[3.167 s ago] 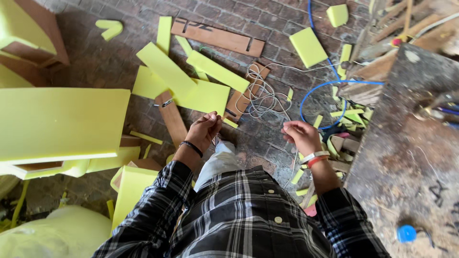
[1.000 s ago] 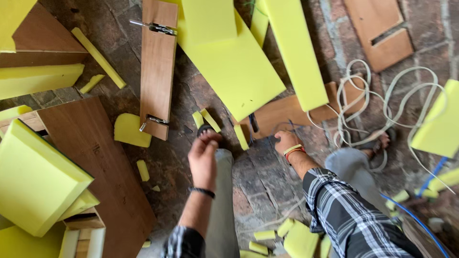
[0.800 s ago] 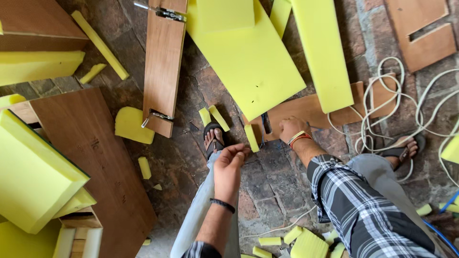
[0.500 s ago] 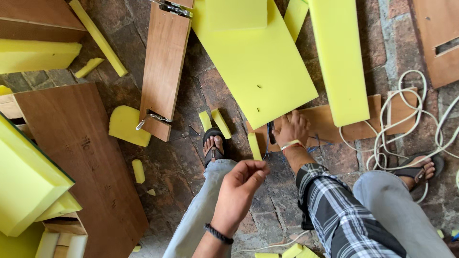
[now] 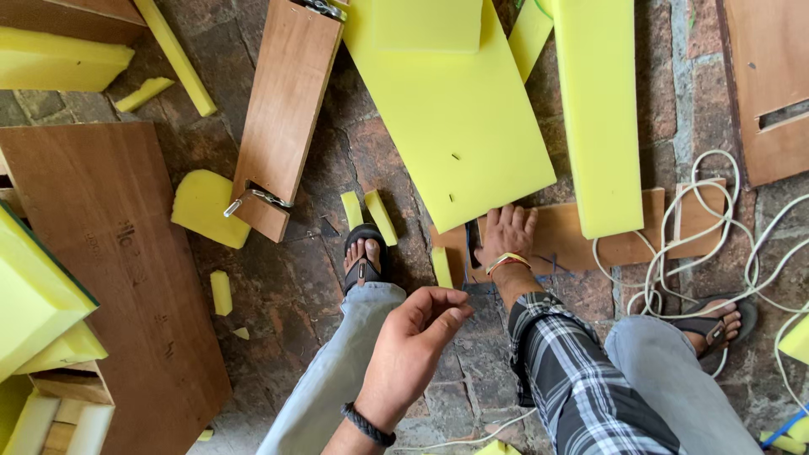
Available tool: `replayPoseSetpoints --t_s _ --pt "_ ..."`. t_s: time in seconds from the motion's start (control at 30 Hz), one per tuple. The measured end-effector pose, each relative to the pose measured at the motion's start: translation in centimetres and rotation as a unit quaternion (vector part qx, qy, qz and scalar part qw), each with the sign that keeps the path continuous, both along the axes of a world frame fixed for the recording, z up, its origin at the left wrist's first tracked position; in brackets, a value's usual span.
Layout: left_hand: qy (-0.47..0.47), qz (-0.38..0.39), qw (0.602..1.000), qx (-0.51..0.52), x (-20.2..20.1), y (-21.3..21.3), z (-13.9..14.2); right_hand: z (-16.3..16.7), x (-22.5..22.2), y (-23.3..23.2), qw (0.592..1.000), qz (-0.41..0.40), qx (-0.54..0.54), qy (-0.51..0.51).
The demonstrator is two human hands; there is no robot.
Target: The person positions metal hinges on a wooden board, measures alignment with a tape measure, and secures them using a power drill and screws. They then use a hammer to tap the hinge into place and repeat the process on a second board.
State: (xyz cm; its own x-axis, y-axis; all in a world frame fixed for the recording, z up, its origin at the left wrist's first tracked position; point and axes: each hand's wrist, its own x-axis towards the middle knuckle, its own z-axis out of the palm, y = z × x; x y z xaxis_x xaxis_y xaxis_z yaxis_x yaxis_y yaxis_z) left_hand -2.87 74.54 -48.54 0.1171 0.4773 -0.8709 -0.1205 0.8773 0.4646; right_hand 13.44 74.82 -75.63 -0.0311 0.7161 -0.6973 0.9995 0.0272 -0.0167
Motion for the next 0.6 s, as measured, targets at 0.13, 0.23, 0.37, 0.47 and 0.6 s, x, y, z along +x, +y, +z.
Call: replayPoseSetpoints --t_s 0.13,0.23,0.37,0.47,0.6 --pt "0.007 -0.019 1.000 -0.004 -0.2 -0.7 -0.6 0.4 1.0 0.2 0.997 -0.041 -0.059 -0.008" --pt "0.008 0.000 1.000 0.004 0.3 -1.8 -1.6 0.6 2.8 0.3 0.995 0.018 -0.087 0.038" --pt "0.043 -0.023 0.998 0.028 1.4 -3.2 -2.9 3.0 5.6 0.4 0.986 0.092 -0.086 0.112" --pt "0.056 -0.048 0.997 0.003 2.8 -5.1 -2.1 7.6 8.2 0.4 0.974 0.138 -0.006 0.180" --pt "0.081 -0.102 0.991 0.010 1.1 -7.2 2.3 16.8 11.2 2.4 0.962 0.144 0.074 0.222"
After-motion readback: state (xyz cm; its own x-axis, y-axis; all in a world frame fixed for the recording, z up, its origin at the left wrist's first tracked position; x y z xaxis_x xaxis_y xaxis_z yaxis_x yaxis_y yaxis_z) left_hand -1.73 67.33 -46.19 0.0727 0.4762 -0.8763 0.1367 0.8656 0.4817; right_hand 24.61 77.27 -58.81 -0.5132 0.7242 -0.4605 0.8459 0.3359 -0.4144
